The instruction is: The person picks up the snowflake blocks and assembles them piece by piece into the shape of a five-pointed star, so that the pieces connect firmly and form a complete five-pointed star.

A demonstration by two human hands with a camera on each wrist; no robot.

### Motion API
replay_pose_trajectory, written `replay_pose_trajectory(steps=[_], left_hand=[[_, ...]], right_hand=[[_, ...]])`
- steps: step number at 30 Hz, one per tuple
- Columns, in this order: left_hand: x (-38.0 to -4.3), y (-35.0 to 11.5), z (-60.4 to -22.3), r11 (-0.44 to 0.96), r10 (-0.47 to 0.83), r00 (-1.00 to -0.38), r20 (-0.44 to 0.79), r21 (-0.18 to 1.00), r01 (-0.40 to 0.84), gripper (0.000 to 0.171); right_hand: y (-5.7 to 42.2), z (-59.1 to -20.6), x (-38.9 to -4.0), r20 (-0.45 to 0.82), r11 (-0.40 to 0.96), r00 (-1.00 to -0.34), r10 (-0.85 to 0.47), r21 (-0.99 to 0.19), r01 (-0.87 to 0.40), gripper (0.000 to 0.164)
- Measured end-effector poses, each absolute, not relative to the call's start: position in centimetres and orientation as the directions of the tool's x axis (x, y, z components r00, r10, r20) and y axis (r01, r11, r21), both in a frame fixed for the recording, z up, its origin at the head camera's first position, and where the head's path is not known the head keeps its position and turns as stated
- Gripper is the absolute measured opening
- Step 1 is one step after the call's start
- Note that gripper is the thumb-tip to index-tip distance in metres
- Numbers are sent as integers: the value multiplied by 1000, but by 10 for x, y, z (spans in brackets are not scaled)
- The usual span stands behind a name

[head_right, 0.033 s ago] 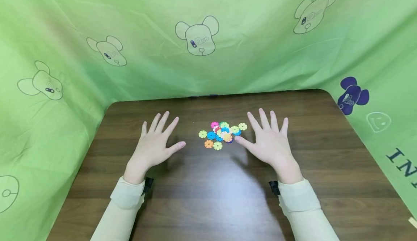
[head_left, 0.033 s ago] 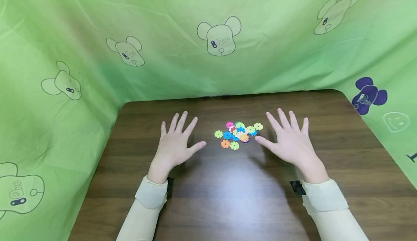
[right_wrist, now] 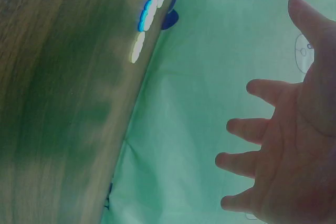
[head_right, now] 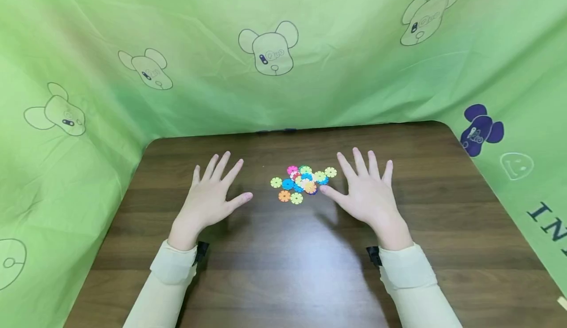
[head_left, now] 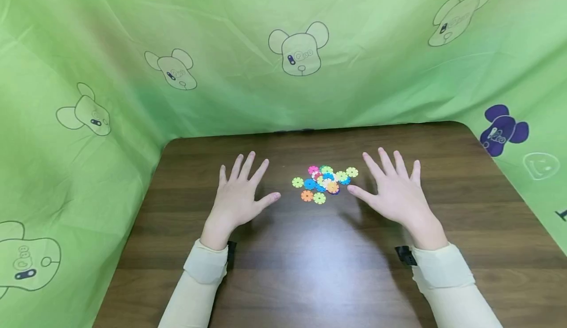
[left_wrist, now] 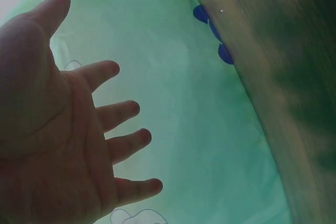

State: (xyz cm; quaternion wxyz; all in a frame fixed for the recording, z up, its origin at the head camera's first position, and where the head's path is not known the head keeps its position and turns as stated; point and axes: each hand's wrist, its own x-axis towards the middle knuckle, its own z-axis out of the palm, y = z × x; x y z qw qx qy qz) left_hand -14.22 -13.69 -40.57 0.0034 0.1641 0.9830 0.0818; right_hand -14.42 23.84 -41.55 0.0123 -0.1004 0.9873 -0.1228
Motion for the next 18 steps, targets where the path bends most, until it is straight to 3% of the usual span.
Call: replay_pose_trajectory(steps=[9,14,18], left_hand=[[-146,-137,-414,920,360,-933,6,165,356,86],[-154,-130,-424,899,421,-907,22,122,420,73],[-176,-112,-434,868,488,-873,-2,108,485,55]], right_hand=[[234,-419,-147,32,934,-971,-238,-267,-238,96],[227,-426,-149,78,909,-957,-279,-298,-290,74],[218,-433,-159,27,897,-942,-336,-295,-329,55]])
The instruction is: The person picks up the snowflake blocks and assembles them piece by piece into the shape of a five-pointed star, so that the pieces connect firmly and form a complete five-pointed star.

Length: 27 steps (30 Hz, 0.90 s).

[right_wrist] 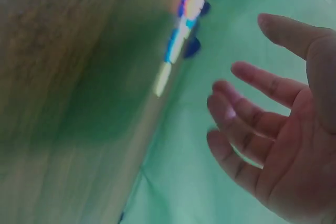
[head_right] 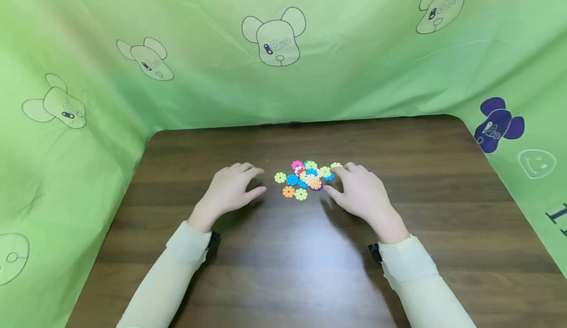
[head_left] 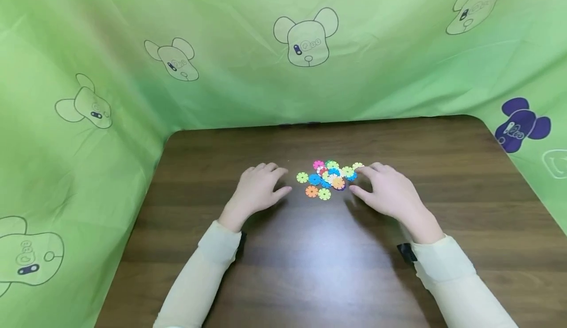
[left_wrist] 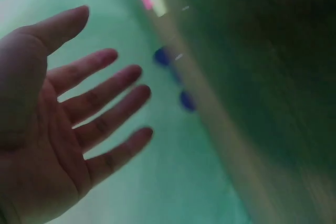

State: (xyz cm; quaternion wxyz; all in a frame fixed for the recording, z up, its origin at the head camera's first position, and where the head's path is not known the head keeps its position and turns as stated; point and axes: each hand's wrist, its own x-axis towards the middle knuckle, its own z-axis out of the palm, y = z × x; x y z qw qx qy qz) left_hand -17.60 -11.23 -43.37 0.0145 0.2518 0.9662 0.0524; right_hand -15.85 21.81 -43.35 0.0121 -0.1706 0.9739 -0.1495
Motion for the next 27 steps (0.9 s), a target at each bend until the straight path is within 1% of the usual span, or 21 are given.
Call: replay_pose_trajectory(steps=[2,4,8,9,12,18,23,27], left_hand=[[-192,-102,-438,854,514,-858,-27,106,509,49],[-206,-92,-443,848,527,-848,-60,100,521,46],[-224,-76,-454,847,532,-838,-123,69,528,52],[-226,-74,-456,848,529,-838,-133,60,526,54],[-229,-71,-460,856,515,-845,-142,42,514,52],[-231,-71,-463,870,493,-862,-117,58,489,36],[-233,-71,-464,873,486,-866,-121,105,476,33],[-235,-69,-465,879,474,-870,-137,133,458,34]], right_hand=[[212,-435,-168,-14,895,-932,-362,-283,-344,50],[207,-438,-177,-45,897,-924,-380,-261,-356,48],[197,-444,-189,-82,902,-913,-399,-214,-374,46],[195,-446,-191,-85,902,-911,-403,-206,-379,43],[189,-450,-195,-92,897,-905,-416,-202,-393,33],[187,-455,-199,-83,898,-908,-412,-208,-388,29],[189,-457,-202,-96,896,-910,-404,-245,-372,27],[190,-458,-203,-113,886,-909,-402,-300,-354,21]])
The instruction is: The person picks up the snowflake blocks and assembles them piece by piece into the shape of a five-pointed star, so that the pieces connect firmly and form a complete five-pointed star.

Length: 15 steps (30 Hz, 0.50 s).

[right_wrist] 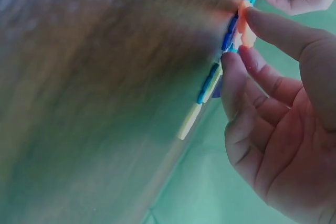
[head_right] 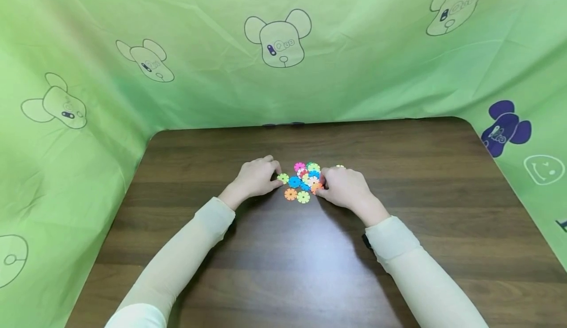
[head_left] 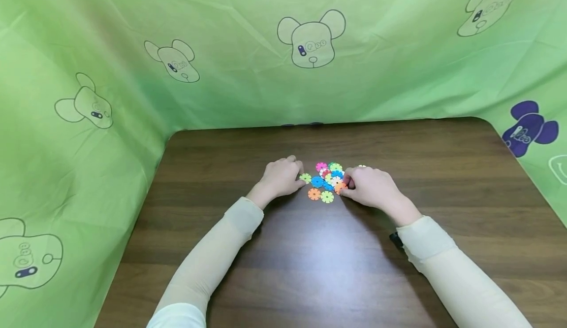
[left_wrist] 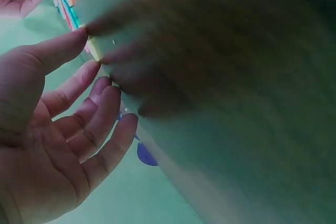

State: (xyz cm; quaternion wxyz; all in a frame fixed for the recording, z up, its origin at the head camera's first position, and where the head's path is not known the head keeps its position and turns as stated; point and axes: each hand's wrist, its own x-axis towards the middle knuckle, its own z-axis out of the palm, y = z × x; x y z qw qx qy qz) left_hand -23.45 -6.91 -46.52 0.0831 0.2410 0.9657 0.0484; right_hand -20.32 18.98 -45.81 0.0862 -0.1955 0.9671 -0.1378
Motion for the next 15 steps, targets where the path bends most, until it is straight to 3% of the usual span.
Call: replay_pose_trajectory(steps=[10,15], left_hand=[[-238,-64,-465,863,496,-850,-177,204,462,31],[-240,-70,-464,840,475,-870,-134,362,403,23]], right_hand=[[192,-456,-200,-116,827,-881,-458,-419,-375,17],[195,-452,-196,-79,794,-883,-462,-480,-372,16]])
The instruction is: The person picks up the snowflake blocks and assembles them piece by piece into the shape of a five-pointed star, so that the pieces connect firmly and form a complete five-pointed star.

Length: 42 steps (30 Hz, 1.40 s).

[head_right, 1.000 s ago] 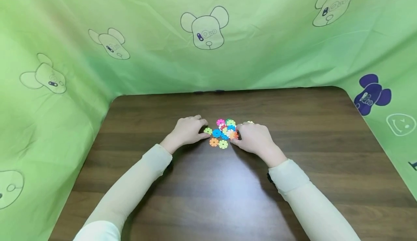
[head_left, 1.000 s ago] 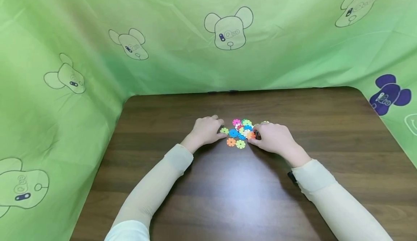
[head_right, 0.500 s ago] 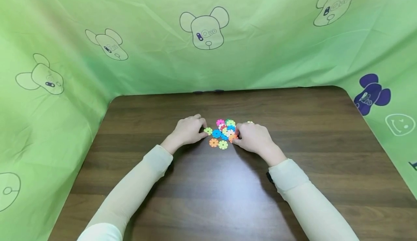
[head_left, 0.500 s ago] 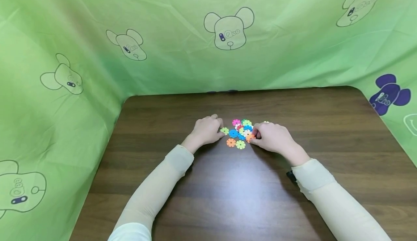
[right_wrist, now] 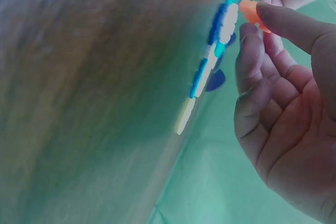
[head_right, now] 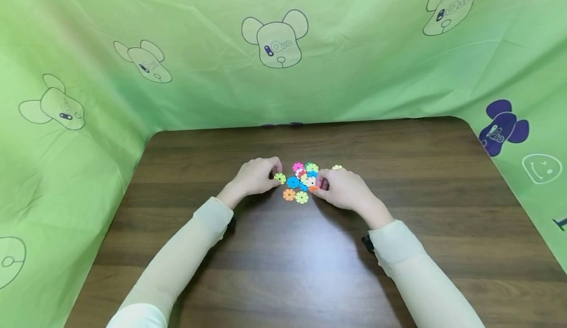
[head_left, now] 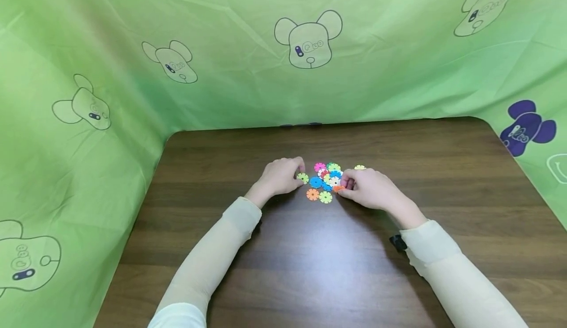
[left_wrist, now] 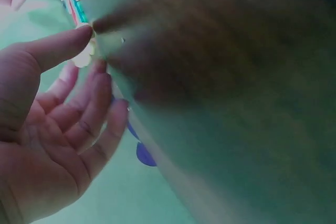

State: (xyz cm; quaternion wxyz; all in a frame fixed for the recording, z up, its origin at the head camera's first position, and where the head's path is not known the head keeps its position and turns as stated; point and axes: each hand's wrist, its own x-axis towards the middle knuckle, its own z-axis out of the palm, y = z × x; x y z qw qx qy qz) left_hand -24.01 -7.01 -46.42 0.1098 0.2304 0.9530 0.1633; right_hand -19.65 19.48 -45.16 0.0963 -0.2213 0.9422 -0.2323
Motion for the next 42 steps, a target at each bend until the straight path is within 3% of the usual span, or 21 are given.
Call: replay_pose_trajectory(steps=[7,12,21,26,31,36,42], left_hand=[[-229,-85,-446,685,457,-888,-54,659,312,15],[-209,-88,-428,522,492,-870,27,791,319,13],[-187,-82,-412,369,573,-820,3,892,261,23],[-188,-79,-411,360,554,-832,-25,909,212,25],[-188,-77,-414,349,524,-850,-43,922,168,22],[-187,-74,-418,292,506,-861,-61,951,104,18],[-185,-70,-419,226,466,-880,-87,974,24,18]], right_hand=[[199,-434,-187,25,724,-900,-435,-585,-366,13],[196,-420,-175,200,646,-879,-433,-611,-457,6],[179,-413,-162,420,572,-779,-465,-529,-627,16],[176,-416,-163,471,552,-737,-485,-489,-675,19],[175,-419,-163,524,520,-686,-505,-449,-727,8],[171,-424,-164,602,506,-614,-510,-367,-781,48],[165,-428,-164,679,491,-523,-516,-266,-829,45]])
